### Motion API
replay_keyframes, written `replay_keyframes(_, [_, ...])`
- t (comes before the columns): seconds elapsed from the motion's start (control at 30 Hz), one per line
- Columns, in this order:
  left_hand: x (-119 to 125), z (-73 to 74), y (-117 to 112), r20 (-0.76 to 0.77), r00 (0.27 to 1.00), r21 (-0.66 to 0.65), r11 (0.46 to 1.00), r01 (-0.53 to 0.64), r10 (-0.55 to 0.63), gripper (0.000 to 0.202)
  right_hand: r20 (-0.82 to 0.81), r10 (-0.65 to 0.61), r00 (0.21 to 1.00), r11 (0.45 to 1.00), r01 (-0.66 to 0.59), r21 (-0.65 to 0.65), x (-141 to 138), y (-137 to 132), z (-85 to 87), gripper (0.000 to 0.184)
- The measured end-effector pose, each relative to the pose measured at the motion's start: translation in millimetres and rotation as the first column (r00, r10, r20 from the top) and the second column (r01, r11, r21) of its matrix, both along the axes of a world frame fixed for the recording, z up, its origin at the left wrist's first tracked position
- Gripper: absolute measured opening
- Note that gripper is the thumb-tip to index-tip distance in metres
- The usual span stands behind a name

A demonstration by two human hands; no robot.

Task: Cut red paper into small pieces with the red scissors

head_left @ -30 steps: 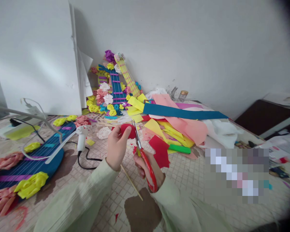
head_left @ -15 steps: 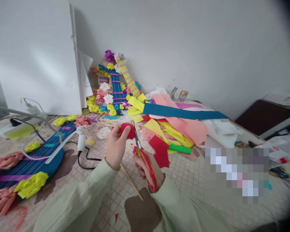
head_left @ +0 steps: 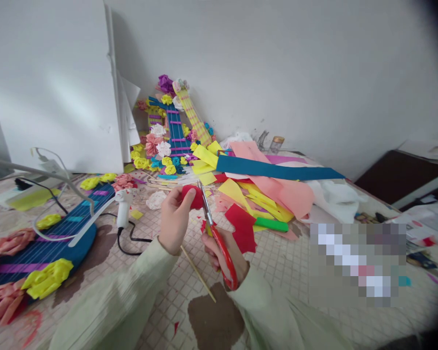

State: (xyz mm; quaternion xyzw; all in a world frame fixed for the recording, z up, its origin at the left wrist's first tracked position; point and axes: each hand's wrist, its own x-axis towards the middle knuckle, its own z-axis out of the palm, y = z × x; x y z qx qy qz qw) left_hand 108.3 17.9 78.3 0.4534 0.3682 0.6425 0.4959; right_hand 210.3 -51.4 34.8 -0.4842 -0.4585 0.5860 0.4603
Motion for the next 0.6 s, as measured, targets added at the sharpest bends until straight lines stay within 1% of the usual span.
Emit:
replay_keyframes(0.17, [0.1,0.5,0.3,0.002,1.0,0.005,1.0,0.01,-0.01,0.018,0.03,-0.016,0.999,1.0,0.016,0.004,0.6,0.2,0.7,0.037])
replay_keyframes(0.27, [0.0,0.0,0.3,-0.008,1.0,0.021,1.0,0.006,-0.006,0.018,0.008,-0.009,1.0,1.0,0.009,0.006,0.3,0.7,-0.4,0.037])
replay_keyframes(0.37, [-0.8,-1.0,0.3,-0.065,0.998,0.044,0.999,-0.006,0.009,0.018,-0.038,0.012,0.999,0.999,-0.011,0.03,-0.1,1.4,-2.6,0.038])
replay_keyframes(0.47, [-1.9,-1.9,0.7,-0.151,0.987,0.081,0.996,-0.039,0.051,0.018,-0.044,0.033,0.998,0.997,-0.029,0.073,-0.2,1.7,-4.1,0.039])
replay_keyframes(0.6, [-3.2,-2.5,1.4,-0.212,0.972,0.153,0.986,-0.069,0.101,0.018,-0.037,0.011,0.999,0.998,-0.009,0.061,-1.3,0.3,-2.5,0.037])
